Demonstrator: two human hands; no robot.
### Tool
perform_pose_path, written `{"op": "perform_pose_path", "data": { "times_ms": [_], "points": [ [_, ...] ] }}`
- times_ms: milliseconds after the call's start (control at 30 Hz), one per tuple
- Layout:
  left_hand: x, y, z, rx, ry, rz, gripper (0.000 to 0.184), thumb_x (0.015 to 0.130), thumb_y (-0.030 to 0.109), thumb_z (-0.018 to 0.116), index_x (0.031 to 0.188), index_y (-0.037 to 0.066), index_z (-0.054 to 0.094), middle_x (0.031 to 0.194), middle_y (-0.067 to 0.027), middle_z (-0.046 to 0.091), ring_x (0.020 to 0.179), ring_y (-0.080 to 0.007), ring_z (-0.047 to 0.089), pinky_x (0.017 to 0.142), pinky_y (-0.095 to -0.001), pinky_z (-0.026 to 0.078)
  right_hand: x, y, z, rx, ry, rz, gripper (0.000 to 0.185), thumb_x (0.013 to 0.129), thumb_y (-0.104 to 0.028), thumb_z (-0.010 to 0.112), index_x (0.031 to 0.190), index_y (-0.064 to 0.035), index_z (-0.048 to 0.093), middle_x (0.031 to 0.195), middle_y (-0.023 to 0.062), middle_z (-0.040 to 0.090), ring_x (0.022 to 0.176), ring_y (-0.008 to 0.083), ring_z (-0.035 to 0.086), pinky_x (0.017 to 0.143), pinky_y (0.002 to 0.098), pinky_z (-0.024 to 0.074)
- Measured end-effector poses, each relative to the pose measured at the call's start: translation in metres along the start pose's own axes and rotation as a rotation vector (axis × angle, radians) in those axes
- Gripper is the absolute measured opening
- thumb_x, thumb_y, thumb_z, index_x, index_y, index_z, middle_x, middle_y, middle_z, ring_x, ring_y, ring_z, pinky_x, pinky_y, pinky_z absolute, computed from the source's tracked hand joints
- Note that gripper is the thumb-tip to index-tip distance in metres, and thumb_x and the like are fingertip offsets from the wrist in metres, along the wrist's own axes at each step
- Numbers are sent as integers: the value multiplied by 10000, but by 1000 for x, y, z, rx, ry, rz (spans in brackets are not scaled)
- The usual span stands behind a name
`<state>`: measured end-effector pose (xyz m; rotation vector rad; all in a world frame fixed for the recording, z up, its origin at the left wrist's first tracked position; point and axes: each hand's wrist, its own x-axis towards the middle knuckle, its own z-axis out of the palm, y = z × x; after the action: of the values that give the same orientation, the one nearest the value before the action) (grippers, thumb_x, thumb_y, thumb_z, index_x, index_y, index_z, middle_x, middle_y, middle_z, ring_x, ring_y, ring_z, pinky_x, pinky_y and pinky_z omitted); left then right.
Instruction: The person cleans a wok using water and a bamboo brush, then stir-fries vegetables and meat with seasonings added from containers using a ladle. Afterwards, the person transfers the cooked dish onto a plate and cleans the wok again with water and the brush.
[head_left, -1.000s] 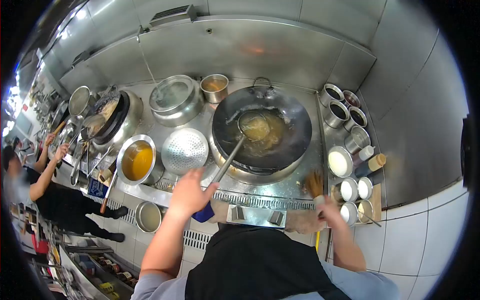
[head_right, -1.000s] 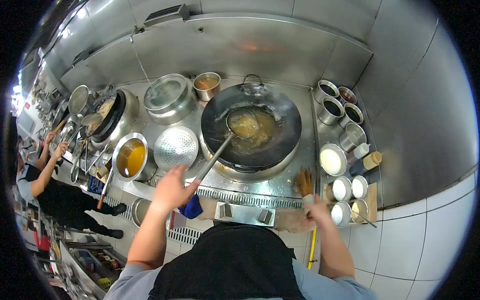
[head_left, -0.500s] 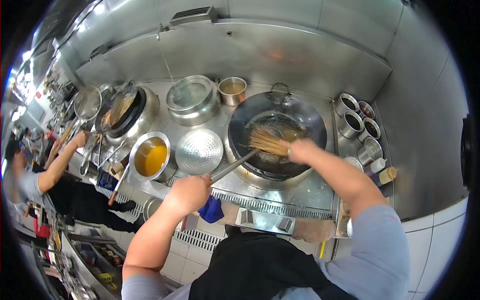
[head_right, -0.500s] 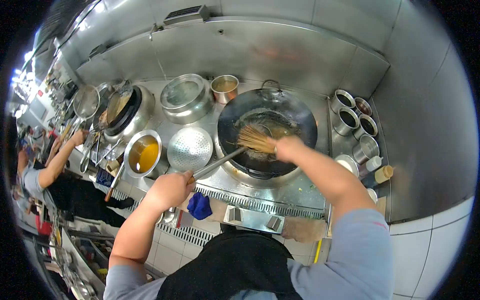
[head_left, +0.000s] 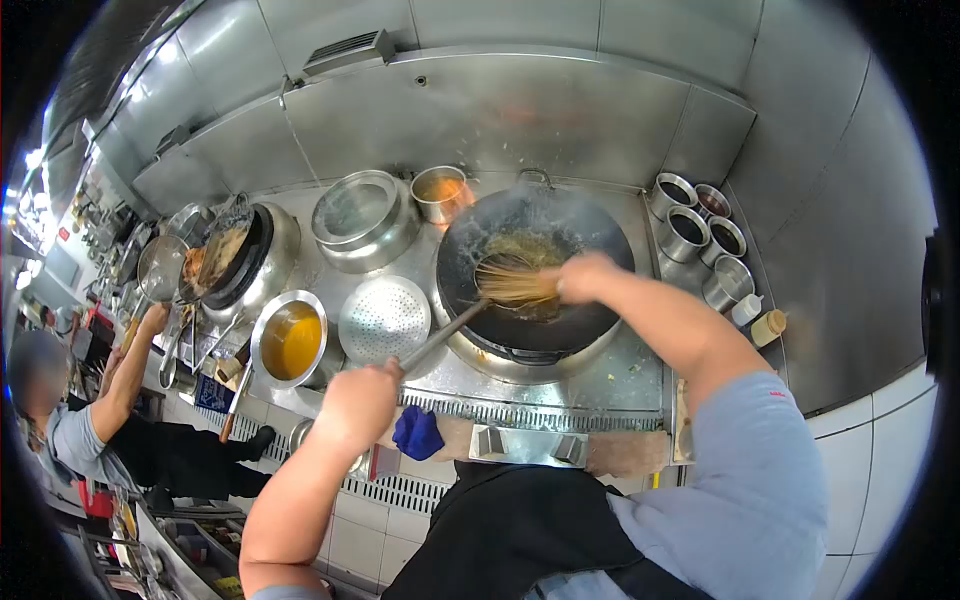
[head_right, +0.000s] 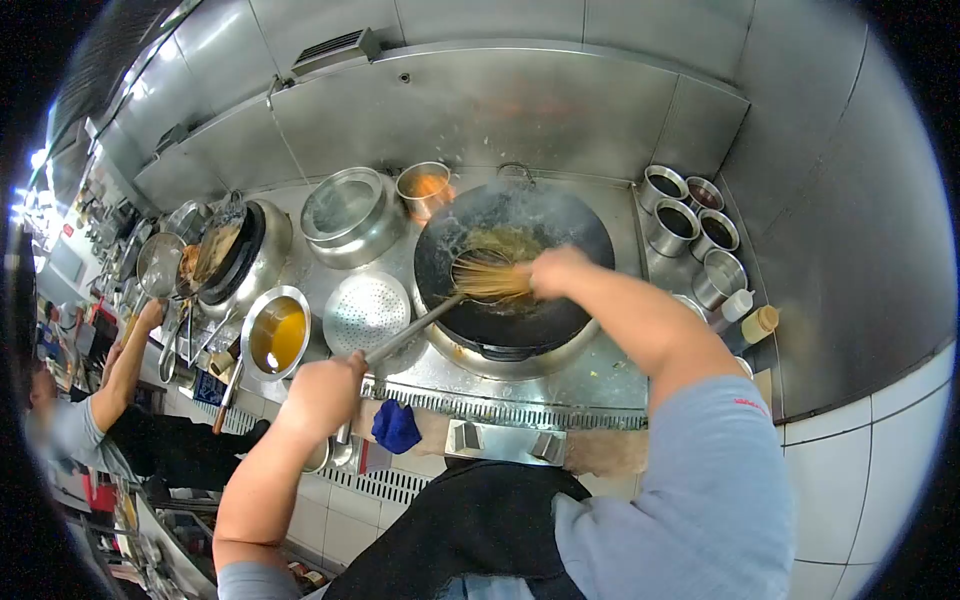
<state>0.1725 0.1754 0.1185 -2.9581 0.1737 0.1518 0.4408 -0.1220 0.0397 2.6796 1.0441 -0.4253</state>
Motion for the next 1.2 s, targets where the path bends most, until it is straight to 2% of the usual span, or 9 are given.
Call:
{"op": "perform_pose_path", "data": {
  "times_ms": [67, 233, 400, 567, 667, 800, 867, 967, 1200],
  "points": [
    [-3, -16, 5, -56, 41, -39, 277, 843, 132, 536, 1090, 29, 604, 812, -145, 665, 696, -297, 664, 621, -401, 525, -8, 14, -29, -170, -39, 67, 578, 868, -288, 579, 1415, -314, 393, 1071, 133, 658, 942, 332, 643, 790, 443, 513],
    [-18, -29, 114, -203, 149, -469, 182, 782, 226, 608, 842, 58, 642, 747, -167, 656, 708, -347, 654, 637, -448, 517, -70, 7, -38, 528, 842, 437, 646, 836, -327, 608, 1432, -310, 361, 1015, 181, 652, 906, 367, 640, 781, 456, 505],
    [-39, 3, 183, -599, 126, -634, 269, 721, 303, 668, 775, 40, 661, 693, -186, 646, 667, -375, 639, 649, -453, 504, -77, -4, 4, 147, 128, 194, 650, 857, -321, 562, 1452, -257, 310, 971, 155, 651, 856, 354, 643, 744, 447, 512],
    [-35, 8, 185, -931, 157, -620, 272, 714, 255, 702, 747, -4, 625, 623, -164, 620, 557, -289, 606, 580, -406, 473, -95, -4, -7, 804, 1036, 357, 679, 827, -338, 601, 1440, -210, 340, 999, 174, 650, 873, 365, 643, 786, 439, 518],
    [-29, 6, 204, -1073, 152, -584, 299, 730, 241, 714, 707, -33, 596, 572, -116, 580, 522, -189, 552, 519, -357, 442, -101, -8, -36, 247, 411, 283, 607, 824, -260, 593, 1399, -175, 417, 916, 172, 664, 851, 367, 648, 775, 444, 522],
    [-35, 10, 195, -1335, -7, -647, 263, 774, 214, 691, 678, -12, 599, 562, -36, 559, 471, -106, 493, 455, -279, 387, -104, 8, -61, 216, 457, 381, 578, 834, -225, 578, 1387, -166, 420, 978, 163, 661, 888, 354, 643, 789, 443, 514],
    [-35, 15, 184, -1447, -75, -648, 251, 791, 212, 678, 672, 3, 604, 565, -17, 555, 457, -87, 477, 439, -257, 367, -96, -27, -38, 695, 1165, 408, 556, 834, -227, 583, 1366, -157, 436, 977, 158, 663, 878, 359, 642, 783, 445, 514],
    [-20, 15, 166, -1055, 218, -630, 248, 792, 191, 659, 699, -22, 571, 558, -117, 558, 491, -211, 528, 503, -366, 425, -85, -49, -18, 466, 374, 292, 617, 828, -276, 610, 1391, -142, 397, 972, 218, 638, 897, 364, 631, 770, 457, 510],
    [-44, 3, 92, -860, 465, -668, 265, 823, 184, 640, 964, -30, 573, 801, -241, 640, 767, -421, 625, 685, -458, 489, -112, -95, -64, 114, 238, 143, 495, 895, -279, 510, 1342, -67, 488, 853, 156, 661, 787, 312, 663, 716, 447, 522]
  ]
}}
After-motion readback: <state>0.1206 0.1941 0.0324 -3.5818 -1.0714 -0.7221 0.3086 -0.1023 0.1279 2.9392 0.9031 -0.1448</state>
